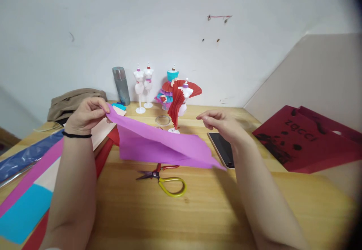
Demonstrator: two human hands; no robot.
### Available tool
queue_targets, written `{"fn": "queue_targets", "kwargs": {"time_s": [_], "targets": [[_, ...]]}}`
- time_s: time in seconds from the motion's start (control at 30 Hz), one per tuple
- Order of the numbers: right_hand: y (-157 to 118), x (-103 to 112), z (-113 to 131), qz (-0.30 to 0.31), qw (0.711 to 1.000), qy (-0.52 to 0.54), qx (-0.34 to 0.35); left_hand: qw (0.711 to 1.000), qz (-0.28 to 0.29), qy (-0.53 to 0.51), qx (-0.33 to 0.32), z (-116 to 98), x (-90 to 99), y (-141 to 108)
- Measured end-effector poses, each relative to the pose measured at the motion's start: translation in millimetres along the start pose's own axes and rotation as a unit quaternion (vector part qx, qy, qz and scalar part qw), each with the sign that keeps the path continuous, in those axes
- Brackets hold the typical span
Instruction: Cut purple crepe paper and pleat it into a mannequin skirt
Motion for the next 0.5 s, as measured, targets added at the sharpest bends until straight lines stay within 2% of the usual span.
{"fn": "queue_targets", "kwargs": {"time_s": [0.07,0.13,0.23,0.33,0.4,0.5], "targets": [[-3.5,-9.0,3.7,0.073,0.996,-0.042,-0.007,0.999,0.024,0.042,0.005,-3.7,-2.9,-0.6],[-5.8,-18.5,4.5,0.150,0.985,-0.088,-0.001,0.988,0.080,0.123,0.042,-5.3,-12.4,-0.5],[-4.7,-30.2,-2.8,0.214,0.962,-0.171,0.014,0.934,0.196,0.239,0.178,-1.4,-34.5,-2.9],[-0.6,-36.0,-15.2,0.231,0.941,-0.249,0.012,0.899,0.191,0.269,0.289,-2.5,-49.4,-7.1],[1.3,-37.7,-21.2,0.246,0.930,-0.273,0.015,0.882,0.191,0.307,0.302,-8.2,-54.4,-10.1],[3.2,-39.2,-26.5,0.269,0.916,-0.297,0.023,0.864,0.196,0.398,0.241,-17.5,-56.9,-9.9]]}}
Point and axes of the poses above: each hand's wrist, its own y-axis towards the middle knuckle, its own x-axis out of the back of the hand, z = x × y, the point moved 3 cm from there along y, towards the middle knuckle, and after that the axes turned 5 degrees about -z, right-handed, at the moved point
